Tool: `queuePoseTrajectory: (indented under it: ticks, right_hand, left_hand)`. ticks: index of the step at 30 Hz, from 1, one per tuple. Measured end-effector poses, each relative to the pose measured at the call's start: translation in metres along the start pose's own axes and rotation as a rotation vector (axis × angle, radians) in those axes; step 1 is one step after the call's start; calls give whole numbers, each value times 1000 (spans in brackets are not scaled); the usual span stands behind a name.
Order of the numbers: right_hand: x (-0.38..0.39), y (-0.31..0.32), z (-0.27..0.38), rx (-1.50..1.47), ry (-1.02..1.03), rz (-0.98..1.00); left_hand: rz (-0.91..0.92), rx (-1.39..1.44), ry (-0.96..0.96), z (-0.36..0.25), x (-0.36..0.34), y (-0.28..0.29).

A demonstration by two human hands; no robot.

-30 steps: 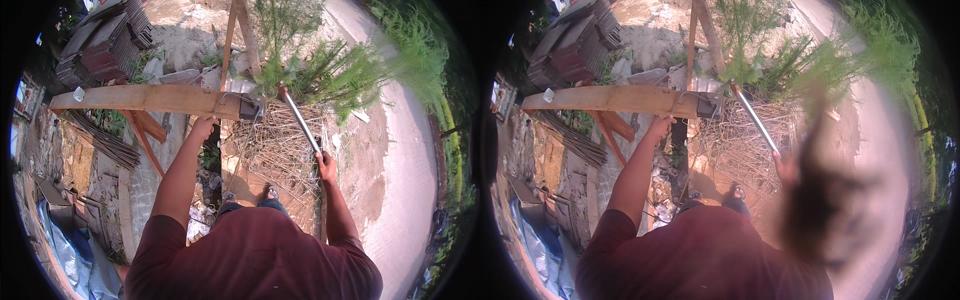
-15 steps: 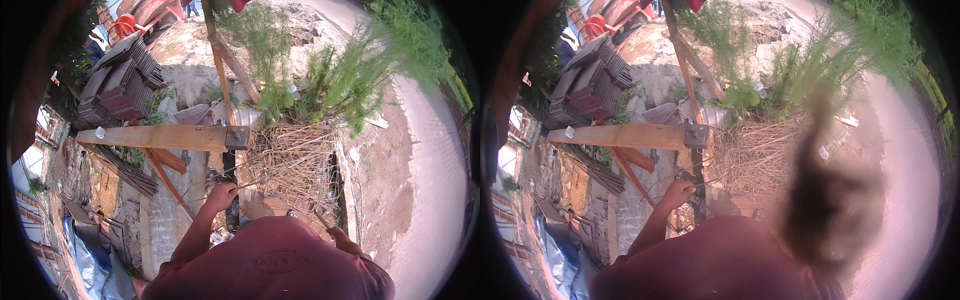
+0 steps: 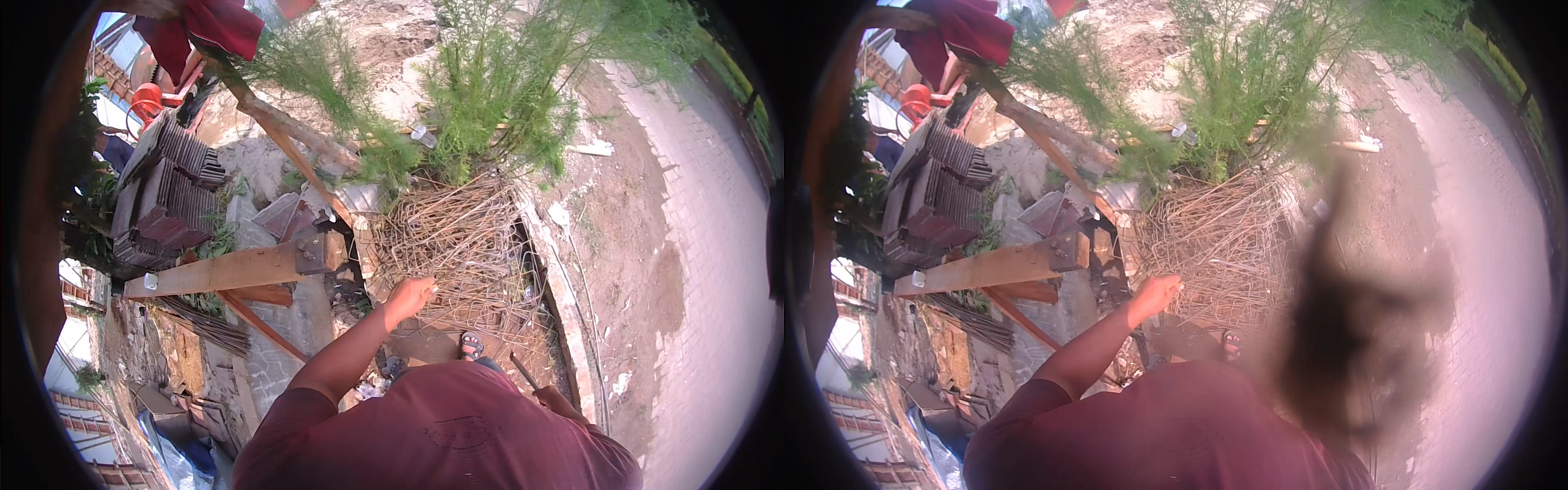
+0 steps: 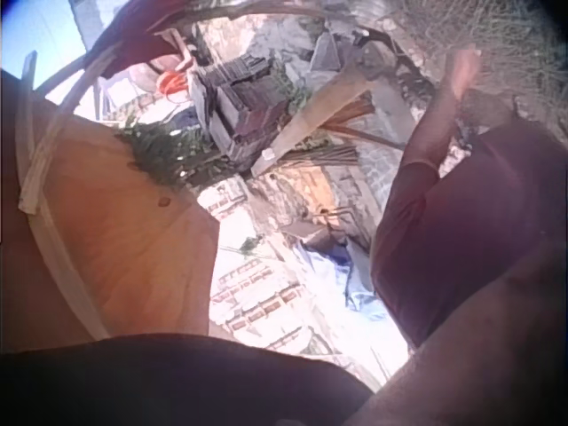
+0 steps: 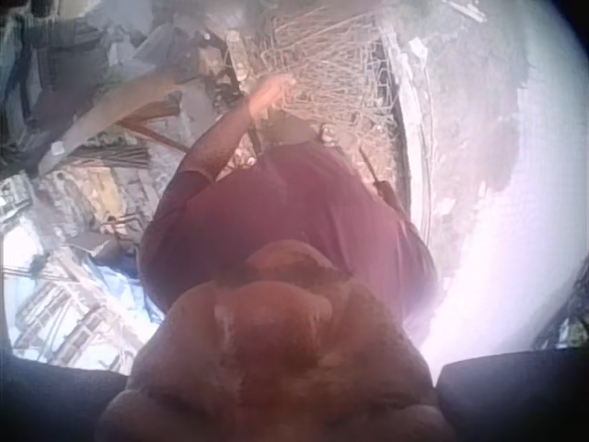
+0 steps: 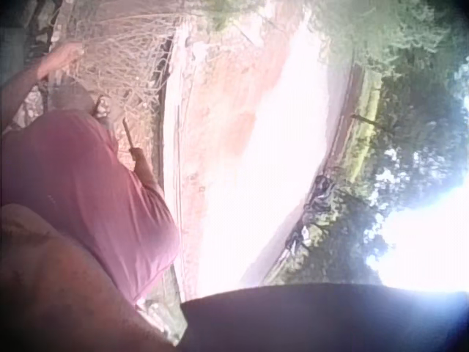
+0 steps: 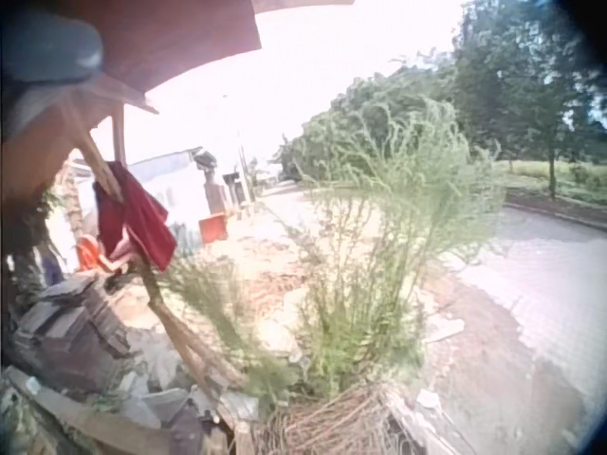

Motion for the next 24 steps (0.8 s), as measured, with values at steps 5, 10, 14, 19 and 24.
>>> queuePoseTrajectory:
  ticks: [5,10,14,19,24]
  right_hand:
    - [25,81,117,-125,129,-114]
    - [9,117,158,-72,316,-170]
    - [-2,104,169,-89,199,-172]
    - [-79,63,141,330,45,-40]
    - [-126,25,168,1020,288,220]
  left_hand:
    - [-70,-272,100,-51,-149,69]
    - [-156,69,103,-48,-164,72]
    - [-209,308,362,90,-45,1]
    - [516,-372,929,232,286,-83]
    - [-155,427,1753,186,514,-74]
Point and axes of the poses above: each hand's wrist, its own x-axis away from the middle knuckle, its own y-axis out of the back of the hand, z = x × y, the point moved 3 cm from there along -x, towards the middle knuckle, and after that the axes turned 8 degrees about y, right-handed, at the moved point
